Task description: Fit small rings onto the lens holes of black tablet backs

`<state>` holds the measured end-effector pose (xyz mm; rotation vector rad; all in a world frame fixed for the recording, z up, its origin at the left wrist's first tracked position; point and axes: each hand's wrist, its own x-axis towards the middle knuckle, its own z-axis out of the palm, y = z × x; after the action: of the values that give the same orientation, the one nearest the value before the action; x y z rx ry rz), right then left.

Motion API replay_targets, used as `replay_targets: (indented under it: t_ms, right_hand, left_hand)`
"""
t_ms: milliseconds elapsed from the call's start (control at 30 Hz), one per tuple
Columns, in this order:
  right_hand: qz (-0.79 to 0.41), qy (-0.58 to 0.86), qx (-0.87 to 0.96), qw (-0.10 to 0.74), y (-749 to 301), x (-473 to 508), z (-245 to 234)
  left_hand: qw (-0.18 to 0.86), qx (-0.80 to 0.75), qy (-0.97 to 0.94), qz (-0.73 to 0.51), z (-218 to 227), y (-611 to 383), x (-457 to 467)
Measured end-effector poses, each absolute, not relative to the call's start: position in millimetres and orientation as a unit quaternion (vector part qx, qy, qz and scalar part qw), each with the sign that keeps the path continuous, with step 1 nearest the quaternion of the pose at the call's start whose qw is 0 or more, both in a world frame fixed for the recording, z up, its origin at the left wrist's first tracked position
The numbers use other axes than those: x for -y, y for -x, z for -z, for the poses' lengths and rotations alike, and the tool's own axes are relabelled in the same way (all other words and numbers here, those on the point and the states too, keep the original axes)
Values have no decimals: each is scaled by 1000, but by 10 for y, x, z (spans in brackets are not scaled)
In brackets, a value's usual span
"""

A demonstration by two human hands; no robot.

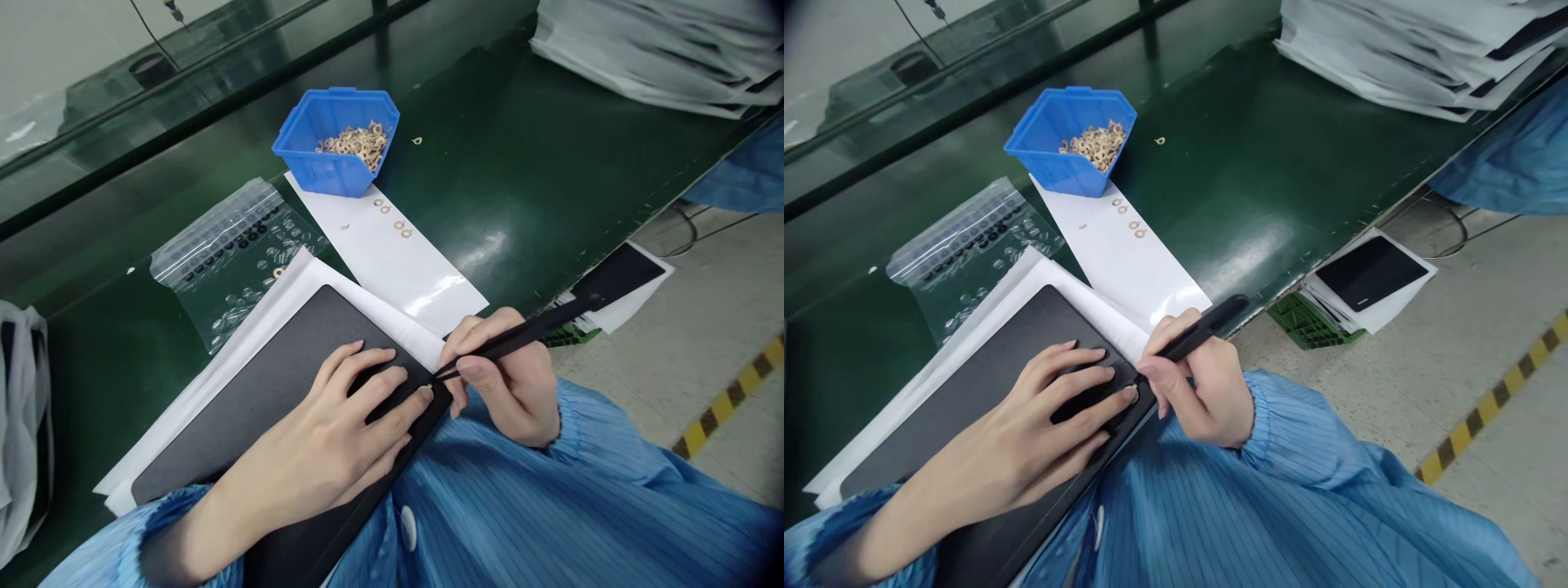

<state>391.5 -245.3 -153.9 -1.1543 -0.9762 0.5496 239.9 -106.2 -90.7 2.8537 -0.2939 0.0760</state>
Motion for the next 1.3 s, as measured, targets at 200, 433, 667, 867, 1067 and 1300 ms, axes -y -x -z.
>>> replay_targets:
  t_ms: [200,433,667,867,1067,1300]
  right_hand:
    - [-274,499,418,708,-3917,2469,1551]
    - [-245,502,450,697,-3928,2477,1556]
    - [-234,492,460,701,-3932,2455,1562]
    - [-231,495,466,696,-3926,2471,1587]
    - [-217,499,486,684,-3929,2481,1566]
    - [-182,510,495,679,-3902,2477,1552]
  left_hand:
    - [110,64,-991,-34,920,-2350,1182]
    - [97,63,-992,-44,936,-2302,1237]
    - [91,47,-994,-29,916,-2329,1247]
    - [66,67,-996,-9,883,-2372,1204]
    - [47,90,-995,11,857,-2329,1168]
    - [63,91,-994,-15,882,-2262,1115]
